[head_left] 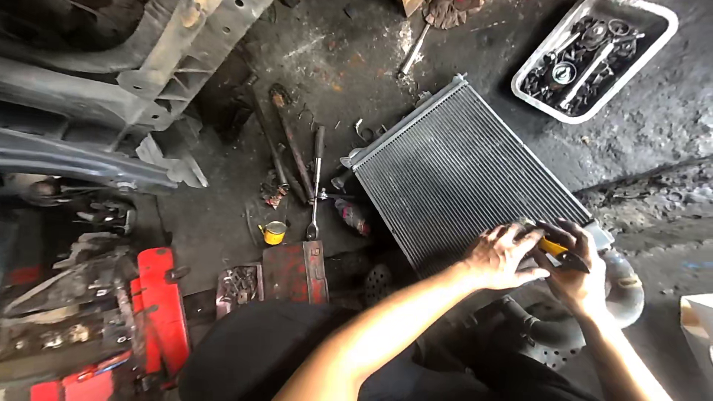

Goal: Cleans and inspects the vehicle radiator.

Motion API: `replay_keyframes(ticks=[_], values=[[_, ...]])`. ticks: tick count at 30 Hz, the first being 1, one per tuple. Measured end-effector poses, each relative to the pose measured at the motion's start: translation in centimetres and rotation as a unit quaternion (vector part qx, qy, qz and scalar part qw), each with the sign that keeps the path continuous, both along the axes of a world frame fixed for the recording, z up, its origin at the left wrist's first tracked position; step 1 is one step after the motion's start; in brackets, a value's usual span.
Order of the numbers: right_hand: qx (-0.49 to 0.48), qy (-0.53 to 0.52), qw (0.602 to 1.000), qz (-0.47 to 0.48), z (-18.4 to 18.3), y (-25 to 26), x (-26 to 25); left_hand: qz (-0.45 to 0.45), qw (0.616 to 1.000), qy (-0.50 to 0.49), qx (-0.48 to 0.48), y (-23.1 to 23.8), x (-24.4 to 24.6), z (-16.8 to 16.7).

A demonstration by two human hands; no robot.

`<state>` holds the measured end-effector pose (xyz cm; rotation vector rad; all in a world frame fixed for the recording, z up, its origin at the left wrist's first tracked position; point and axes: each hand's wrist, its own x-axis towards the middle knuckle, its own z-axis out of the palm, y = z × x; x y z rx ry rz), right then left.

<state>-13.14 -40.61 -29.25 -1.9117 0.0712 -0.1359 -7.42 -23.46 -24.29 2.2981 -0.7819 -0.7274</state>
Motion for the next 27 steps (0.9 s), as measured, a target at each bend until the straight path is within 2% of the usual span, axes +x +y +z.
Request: replay_keyframes(ticks=[4, 6, 8, 11, 14, 16, 20, 24, 27], values=[[-0.027, -0.013, 1.0, 0.008, -0.1, 0.6, -1.2, -0.031, 0.994, -0.1, 0.027, -0.5, 0.9, -0.5], [-0.094, -0.02, 0.995, -0.009, -0.5, 0.6, -1.5, -0.037, 0.991, -0.119, 0.049, -0.9, 1.7, -0.9], [-0.201, 0.017, 0.979, -0.029, -1.0, -0.4, -1.5, -0.023, 0.993, -0.11, 0.04, -1.6, 2.3, -1.2], [-0.302, 0.121, 0.945, -0.026, -2.2, -2.6, -1.1, 0.004, 0.993, -0.116, 0.008, -2.9, 3.6, -1.1], [-0.335, 0.183, 0.924, 0.002, -3.3, -3.5, -1.1, 0.011, 0.989, -0.149, -0.01, -3.4, 5.8, -1.3], [-0.338, 0.2, 0.92, 0.012, -3.4, -3.6, -1.1, 0.005, 0.992, -0.127, 0.01, -2.6, 7.4, -1.0], [-0.324, 0.223, 0.919, 0.015, -2.9, -3.4, -0.7, 0.017, 0.997, -0.071, 0.024, 2.6, 8.2, 0.0], [-0.315, 0.247, 0.916, 0.02, -2.8, -3.6, -0.8, -0.042, 0.999, -0.009, 0.022, 14.0, 7.0, 1.7], [-0.322, 0.249, 0.913, 0.02, -3.0, -3.6, -0.7, -0.045, 0.985, 0.092, 0.14, 21.3, 7.2, 3.9]])
